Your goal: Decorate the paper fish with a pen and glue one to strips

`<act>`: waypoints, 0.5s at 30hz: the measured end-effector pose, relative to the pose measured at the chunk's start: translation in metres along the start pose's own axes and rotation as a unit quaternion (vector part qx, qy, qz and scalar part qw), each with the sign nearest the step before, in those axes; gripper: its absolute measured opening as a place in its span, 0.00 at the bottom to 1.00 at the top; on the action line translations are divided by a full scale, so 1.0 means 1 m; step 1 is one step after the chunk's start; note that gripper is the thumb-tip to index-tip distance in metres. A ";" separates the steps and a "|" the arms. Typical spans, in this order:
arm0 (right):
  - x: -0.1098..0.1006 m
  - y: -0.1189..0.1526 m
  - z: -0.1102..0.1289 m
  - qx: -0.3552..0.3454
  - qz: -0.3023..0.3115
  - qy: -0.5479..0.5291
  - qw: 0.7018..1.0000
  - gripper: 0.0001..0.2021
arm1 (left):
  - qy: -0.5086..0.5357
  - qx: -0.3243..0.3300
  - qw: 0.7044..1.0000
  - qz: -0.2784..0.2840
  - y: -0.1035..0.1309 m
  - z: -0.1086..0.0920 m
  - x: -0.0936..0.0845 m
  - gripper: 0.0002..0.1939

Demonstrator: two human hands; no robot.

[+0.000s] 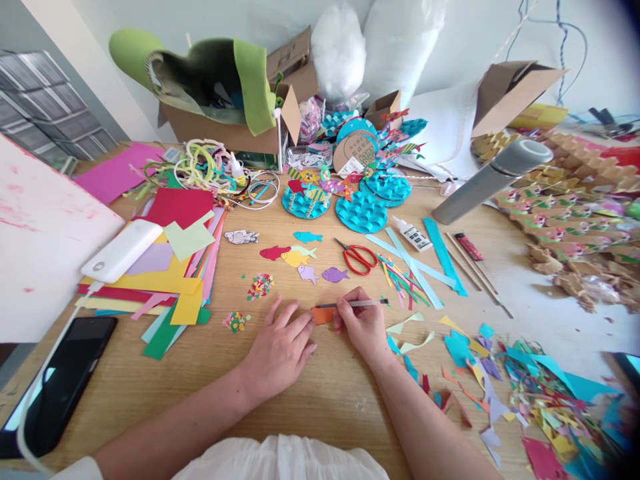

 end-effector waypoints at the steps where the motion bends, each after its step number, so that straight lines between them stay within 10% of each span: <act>1: 0.000 0.000 0.000 0.000 0.002 0.001 1.000 0.16 | 0.001 0.001 1.000 0.000 0.000 0.000 0.000 0.18; 15: -0.002 0.000 0.008 -0.010 -0.019 0.029 0.999 0.15 | -0.001 0.001 1.000 0.001 0.000 0.000 0.000 0.17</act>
Point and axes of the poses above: each hand's wrist, its own y-axis away from the middle knuckle, its own x-axis out of the palm, z = x × y, the point moved 4 cm from there along -y, towards the middle knuckle, and after that the axes turned 8 degrees about -x, right-handed, at the moved point
